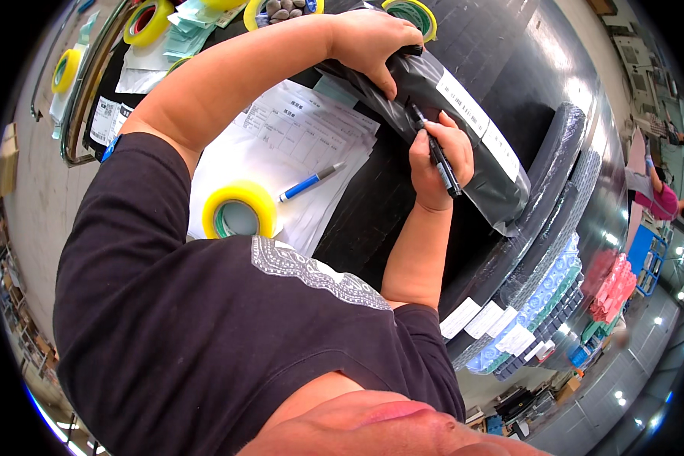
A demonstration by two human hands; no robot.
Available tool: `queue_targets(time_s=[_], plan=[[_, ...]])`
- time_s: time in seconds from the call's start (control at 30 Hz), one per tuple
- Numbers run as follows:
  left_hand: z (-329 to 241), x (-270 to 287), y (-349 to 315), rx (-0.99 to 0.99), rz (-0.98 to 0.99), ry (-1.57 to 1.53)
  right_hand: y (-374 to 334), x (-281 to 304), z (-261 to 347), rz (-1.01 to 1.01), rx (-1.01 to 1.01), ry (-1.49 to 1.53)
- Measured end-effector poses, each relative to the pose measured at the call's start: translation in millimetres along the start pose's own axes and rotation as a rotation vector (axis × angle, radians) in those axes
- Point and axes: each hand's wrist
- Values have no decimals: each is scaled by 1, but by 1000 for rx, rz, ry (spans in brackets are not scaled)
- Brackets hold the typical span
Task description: The person labels a black plastic-wrapped roll with a marker, then handles several rolls of fabric or carpet, removing plastic wrap from one and placing it back. They also handle shipping labels and tape rolls on a work table in a warehouse.
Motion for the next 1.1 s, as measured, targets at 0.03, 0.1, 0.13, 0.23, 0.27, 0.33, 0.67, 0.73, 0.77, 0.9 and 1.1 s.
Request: queue_targets(time_s=[0.03,0.1,0.13,0.23,0.27,0.33,0.67,0.73,0.77,0.9,1.1], plan=[[0,0,1,5,3,-4,0,-1,0,-24,-16,7],[3,-2,1,-6,-6,-3,0,0,0,-36,-30,28],[4,-3,1,-10,-12,-3,0,2,0,-25,-29,42],[2,-1,3,-8,6,-5,-2,5,-3,-44,5,27],[0,0,2,-9,5,-2,-5,1,-5,-100,0,29],[0,3,1,-7,-5,6,-6,4,-3,-127,-38,64],[4,-4,2,-14,-48,-7,-19,12,2,-158,-68,-62],[4,-2,4,-4,-7,-25,-17,10,4,-133,-25,-141],[4,-2,5,1,14,-34,-20,11,4,-155,-56,-102],[4,-1,3,-13,-17,-14,-21,16,6,-149,-67,-72],[6,0,4,-53,-35,-7,-22,20,5,-71,33,-94]])
Point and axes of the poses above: each hand's wrist, its own y-axis towards the middle knuckle, its own x-axis out of the back of the hand, z = x × y, and after that the axes turned 11 degrees about x, right-handed
